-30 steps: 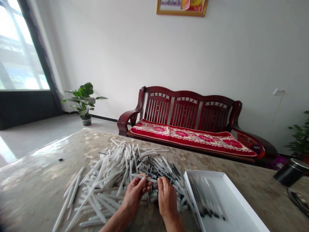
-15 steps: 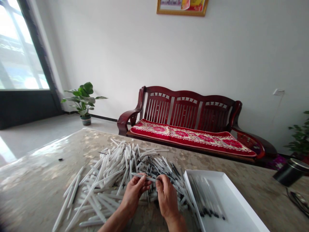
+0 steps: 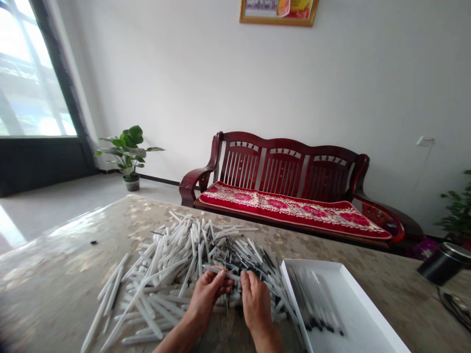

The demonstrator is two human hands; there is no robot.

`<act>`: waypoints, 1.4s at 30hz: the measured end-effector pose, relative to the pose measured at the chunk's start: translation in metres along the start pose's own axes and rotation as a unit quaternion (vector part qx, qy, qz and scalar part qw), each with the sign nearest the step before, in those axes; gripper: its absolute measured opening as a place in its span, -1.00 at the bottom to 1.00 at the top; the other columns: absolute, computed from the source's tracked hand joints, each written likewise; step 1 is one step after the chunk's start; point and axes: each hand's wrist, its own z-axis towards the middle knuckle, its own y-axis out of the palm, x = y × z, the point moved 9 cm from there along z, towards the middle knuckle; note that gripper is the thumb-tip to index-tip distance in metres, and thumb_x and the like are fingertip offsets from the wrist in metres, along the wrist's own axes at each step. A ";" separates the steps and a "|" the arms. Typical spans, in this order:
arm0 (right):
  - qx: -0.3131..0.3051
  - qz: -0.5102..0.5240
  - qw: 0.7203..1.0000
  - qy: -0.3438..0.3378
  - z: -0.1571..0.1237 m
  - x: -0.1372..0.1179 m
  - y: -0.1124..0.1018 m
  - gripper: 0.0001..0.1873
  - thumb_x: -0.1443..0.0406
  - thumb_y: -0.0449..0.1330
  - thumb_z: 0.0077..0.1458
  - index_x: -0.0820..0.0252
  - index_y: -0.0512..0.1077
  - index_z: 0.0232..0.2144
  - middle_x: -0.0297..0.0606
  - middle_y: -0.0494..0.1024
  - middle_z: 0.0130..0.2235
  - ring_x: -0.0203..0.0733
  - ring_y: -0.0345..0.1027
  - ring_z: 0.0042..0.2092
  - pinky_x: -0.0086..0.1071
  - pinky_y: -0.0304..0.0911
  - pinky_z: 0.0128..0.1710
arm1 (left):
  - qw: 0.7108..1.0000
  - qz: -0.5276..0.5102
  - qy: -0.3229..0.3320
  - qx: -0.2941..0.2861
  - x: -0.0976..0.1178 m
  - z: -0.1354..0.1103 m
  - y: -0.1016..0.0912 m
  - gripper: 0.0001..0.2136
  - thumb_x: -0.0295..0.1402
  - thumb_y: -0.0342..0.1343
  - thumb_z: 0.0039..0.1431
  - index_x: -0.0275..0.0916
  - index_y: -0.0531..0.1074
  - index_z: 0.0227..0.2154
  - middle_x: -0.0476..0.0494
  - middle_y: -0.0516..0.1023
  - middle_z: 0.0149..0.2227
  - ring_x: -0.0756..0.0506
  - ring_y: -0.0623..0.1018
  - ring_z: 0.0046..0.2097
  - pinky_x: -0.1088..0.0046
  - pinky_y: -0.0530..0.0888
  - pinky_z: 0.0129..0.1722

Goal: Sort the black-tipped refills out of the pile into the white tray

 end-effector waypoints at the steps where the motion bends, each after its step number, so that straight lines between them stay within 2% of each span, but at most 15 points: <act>1: -0.008 -0.004 1.000 0.007 0.000 0.002 0.001 -0.43 -0.10 -0.06 0.29 0.06 0.33 -0.61 -0.38 0.35 -0.67 -0.21 0.24 -0.60 -0.38 0.01 -0.55 | 1.000 0.000 0.000 0.001 0.000 0.000 0.000 -0.52 -0.11 0.53 -0.38 -0.30 0.50 -0.45 -0.08 0.59 -0.52 -0.09 0.61 -0.45 0.48 0.52 -0.47; 5: -0.014 -0.005 1.000 0.005 -0.001 0.002 0.002 -0.46 -0.16 -0.02 0.22 0.06 0.41 -0.51 -0.37 0.42 -0.61 -0.19 0.30 -0.54 -0.39 0.04 -0.51 | 1.000 -0.005 0.003 0.013 0.000 0.000 -0.003 -0.51 -0.11 0.53 -0.39 -0.29 0.50 -0.43 -0.09 0.60 -0.50 -0.09 0.61 -0.44 0.49 0.52 -0.46; 8: -0.011 0.025 0.999 0.019 -0.002 0.004 0.005 -0.47 -0.18 0.03 0.18 0.07 0.36 -0.54 -0.39 0.38 -0.62 -0.22 0.24 -0.55 -0.40 0.02 -0.54 | 1.000 -0.002 0.007 0.007 0.000 0.000 -0.003 -0.52 -0.10 0.52 -0.37 -0.29 0.50 -0.43 -0.08 0.60 -0.50 -0.09 0.62 -0.44 0.49 0.53 -0.45; 10: -0.035 0.086 0.993 0.073 -0.003 0.013 0.014 -0.43 -0.21 0.01 0.16 0.06 0.29 -0.60 -0.42 0.30 -0.67 -0.25 0.16 -0.61 -0.40 -0.01 -0.60 | 1.000 0.005 0.017 -0.006 0.001 -0.001 -0.001 -0.54 -0.11 0.52 -0.32 -0.30 0.50 -0.43 -0.08 0.59 -0.51 -0.09 0.61 -0.44 0.49 0.53 -0.45; 13: -0.054 0.192 0.963 0.182 -0.008 0.027 0.026 -0.37 -0.27 -0.01 0.12 0.05 0.22 -0.66 -0.48 0.16 -0.74 -0.30 0.00 -0.70 -0.41 -0.10 -0.69 | 0.998 0.020 0.044 -0.029 0.004 -0.002 0.002 -0.58 -0.12 0.50 -0.25 -0.30 0.51 -0.43 -0.09 0.60 -0.51 -0.08 0.60 -0.45 0.48 0.54 -0.45; 16: -0.050 0.244 0.945 0.213 -0.008 0.025 0.025 -0.34 -0.26 0.02 0.11 0.07 0.18 -0.72 -0.50 0.09 -0.78 -0.36 -0.08 -0.73 -0.44 -0.12 -0.70 | 0.997 0.025 0.039 -0.058 0.003 -0.004 0.009 -0.60 -0.15 0.50 -0.24 -0.30 0.53 -0.41 -0.11 0.62 -0.48 -0.08 0.61 -0.43 0.47 0.55 -0.44; 19: -0.047 0.258 0.948 0.182 -0.001 0.017 0.012 -0.32 -0.24 0.01 0.13 0.08 0.15 -0.76 -0.49 0.08 -0.78 -0.39 -0.08 -0.71 -0.46 -0.10 -0.67 | 0.996 0.011 -0.030 -0.082 -0.005 -0.006 0.015 -0.57 -0.19 0.51 -0.25 -0.29 0.56 -0.32 -0.13 0.64 -0.42 -0.04 0.59 -0.46 0.55 0.51 -0.50; 21: -0.064 0.241 0.956 0.158 0.004 0.013 0.005 -0.32 -0.23 0.02 0.13 0.09 0.15 -0.76 -0.49 0.09 -0.77 -0.38 -0.06 -0.69 -0.45 -0.08 -0.65 | 0.990 0.006 -0.101 -0.101 -0.013 -0.008 0.018 -0.61 -0.14 0.46 -0.14 -0.33 0.56 -0.34 -0.12 0.61 -0.49 0.06 0.50 -0.58 0.66 0.36 -0.64; 25: -0.102 0.177 0.973 0.104 0.009 0.009 0.004 -0.36 -0.25 0.07 0.07 0.08 0.16 -0.72 -0.48 0.13 -0.72 -0.35 -0.01 -0.64 -0.43 -0.02 -0.62 | 0.938 0.039 -0.280 -0.198 -0.041 -0.023 0.025 -0.51 0.05 0.17 0.15 -0.39 0.53 -0.50 -0.05 0.41 -0.71 0.16 0.22 -0.76 0.69 -0.02 -0.79; 27: -0.112 0.152 0.978 0.087 0.010 0.009 0.008 -0.36 -0.26 0.04 0.08 0.08 0.17 -0.70 -0.48 0.14 -0.70 -0.34 0.02 -0.62 -0.43 -0.01 -0.61 | 0.916 0.057 -0.309 -0.248 -0.048 -0.029 0.025 -0.49 0.08 0.19 0.11 -0.39 0.52 -0.51 -0.01 0.36 -0.74 0.16 0.17 -0.77 0.66 -0.05 -0.79; 29: -0.122 0.111 0.984 0.069 0.010 0.009 0.011 -0.39 -0.20 -0.03 0.17 0.11 0.26 -0.63 -0.45 0.23 -0.67 -0.30 0.13 -0.59 -0.44 0.04 -0.57 | 0.915 0.065 -0.291 -0.270 -0.048 -0.029 0.025 -0.53 0.05 0.31 0.00 -0.38 0.52 -0.51 0.01 0.37 -0.73 0.15 0.18 -0.76 0.65 0.00 -0.78; 32: -0.142 -0.022 0.990 0.011 0.009 0.002 0.012 -0.57 0.01 -0.03 0.29 0.13 0.45 -0.40 -0.33 0.50 -0.46 -0.21 0.39 -0.39 -0.43 0.19 -0.37 | 0.947 0.017 -0.219 -0.233 -0.035 -0.017 0.024 -0.57 -0.01 0.41 -0.11 -0.34 0.50 -0.51 0.02 0.42 -0.67 0.15 0.25 -0.71 0.67 0.10 -0.74; 34: -0.160 -0.131 0.978 -0.023 0.006 -0.004 0.013 -0.76 0.20 0.06 0.24 0.09 0.52 -0.24 -0.28 0.58 -0.26 -0.16 0.47 -0.21 -0.42 0.21 -0.22 | 0.971 -0.045 -0.151 -0.179 -0.018 -0.006 0.021 -0.59 -0.06 0.45 -0.15 -0.32 0.50 -0.47 0.03 0.45 -0.61 0.15 0.31 -0.64 0.69 0.20 -0.68; 37: -0.191 -0.259 0.946 -0.042 0.000 -0.009 0.018 -0.66 0.40 0.12 0.12 0.00 0.53 -0.10 -0.27 0.56 -0.14 -0.14 0.47 -0.09 -0.42 0.21 -0.15 | 0.986 -0.106 -0.077 -0.099 -0.001 0.006 0.011 -0.60 -0.15 0.51 -0.24 -0.29 0.52 -0.42 0.05 0.46 -0.53 0.14 0.39 -0.55 0.70 0.35 -0.55; 42: -0.209 -0.353 0.911 -0.044 -0.006 -0.017 0.024 -0.67 0.46 0.12 0.08 0.09 0.54 -0.15 -0.19 0.55 -0.13 -0.03 0.44 -0.02 -0.33 0.24 -0.10 | 0.994 -0.098 -0.038 -0.015 0.000 0.011 -0.004 -0.54 -0.19 0.55 -0.35 -0.28 0.57 -0.34 -0.01 0.55 -0.43 0.10 0.48 -0.47 0.65 0.45 -0.48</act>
